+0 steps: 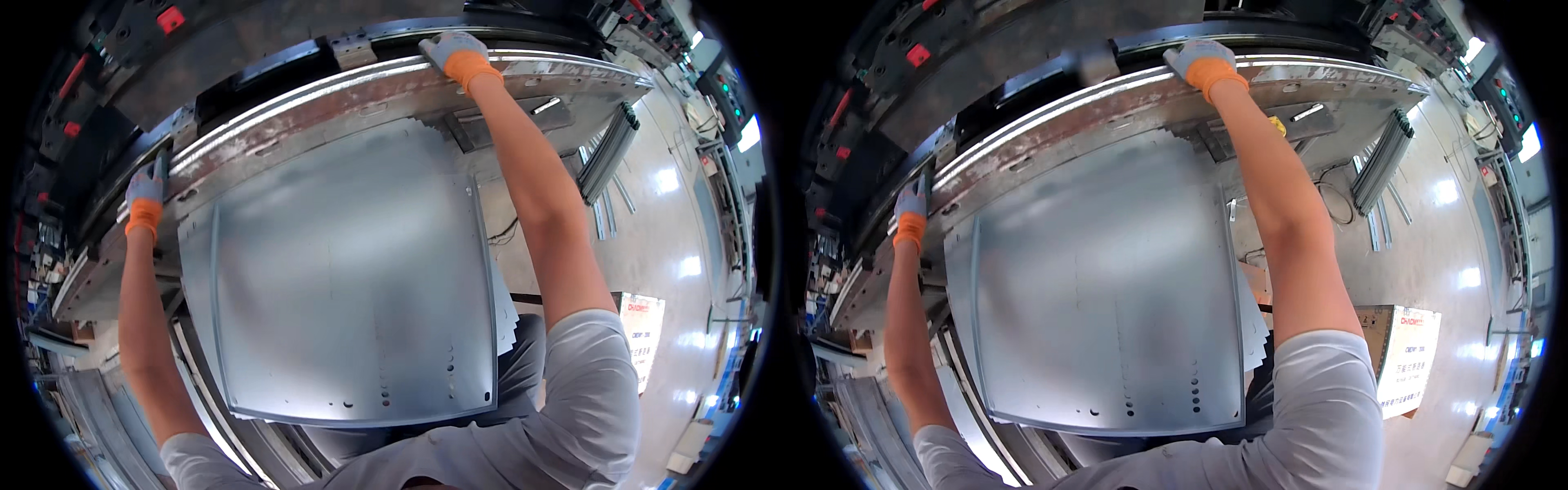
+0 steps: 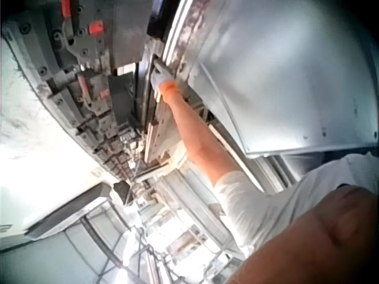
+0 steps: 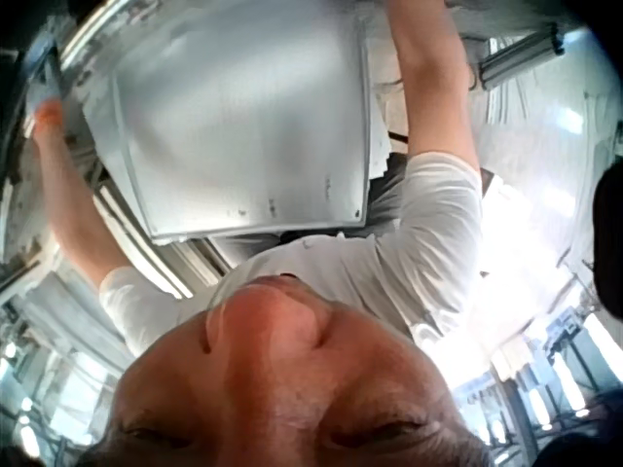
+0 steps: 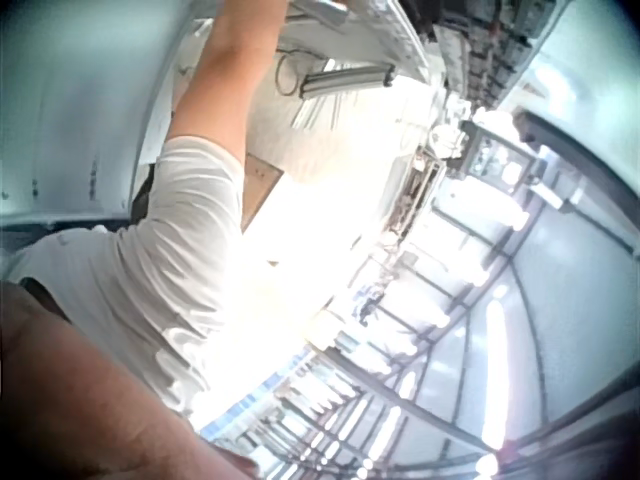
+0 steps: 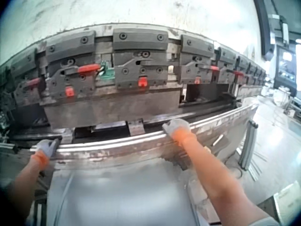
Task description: The person repeatedly picks up perforated metal panels from a stack, places them into a press machine, and then removes them to restack. The person handles the panels one at a time, flipping them over and aligning them before stacking.
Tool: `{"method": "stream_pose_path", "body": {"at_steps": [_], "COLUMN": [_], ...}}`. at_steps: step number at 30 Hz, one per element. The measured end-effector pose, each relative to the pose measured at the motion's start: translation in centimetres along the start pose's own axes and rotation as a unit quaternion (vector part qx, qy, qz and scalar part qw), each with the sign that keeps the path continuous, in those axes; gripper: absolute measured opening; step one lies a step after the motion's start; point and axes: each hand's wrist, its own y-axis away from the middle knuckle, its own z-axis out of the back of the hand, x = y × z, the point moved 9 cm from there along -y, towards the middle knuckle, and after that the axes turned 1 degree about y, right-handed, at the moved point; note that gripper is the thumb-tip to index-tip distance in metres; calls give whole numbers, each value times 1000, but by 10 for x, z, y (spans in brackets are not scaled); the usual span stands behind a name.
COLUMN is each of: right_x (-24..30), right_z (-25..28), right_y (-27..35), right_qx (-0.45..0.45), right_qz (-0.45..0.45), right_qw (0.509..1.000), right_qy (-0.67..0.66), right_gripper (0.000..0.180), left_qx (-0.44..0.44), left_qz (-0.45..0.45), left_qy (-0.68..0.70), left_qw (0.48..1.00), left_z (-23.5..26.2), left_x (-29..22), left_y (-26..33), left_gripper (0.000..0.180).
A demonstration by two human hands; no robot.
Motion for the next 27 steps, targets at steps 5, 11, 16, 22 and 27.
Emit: {"method": "stream_pose_path", "body": {"at_steps": [5,11,16,22,27], "right_x": [1,-2,5,-2,8], "right_z": [-9,-8,-4,-16,-10], "right_y": [1,8,12,6,7], "right_qx": [60,40,32,40,45], "right_qz": [10,-8,13,27,36], "right_qw": [998,997,999,999,998], "right_qy": [-34,-67,-18,-22,3], "right_gripper": [62,66,64,64,62], "left_qx": [47,32,-37,-9,24], "left_qz": [20,-13,-42,-37,-33], "left_qy": [-29,-25,20,-1,-36], "left_qw": [998,999,998,999,999], "left_z": [-5,0,20,11,11], "left_x": [-2,-12,-27,-23,-35], "left_y": [0,16,28,20,24], "left_gripper": [62,53,50,50,62]}}
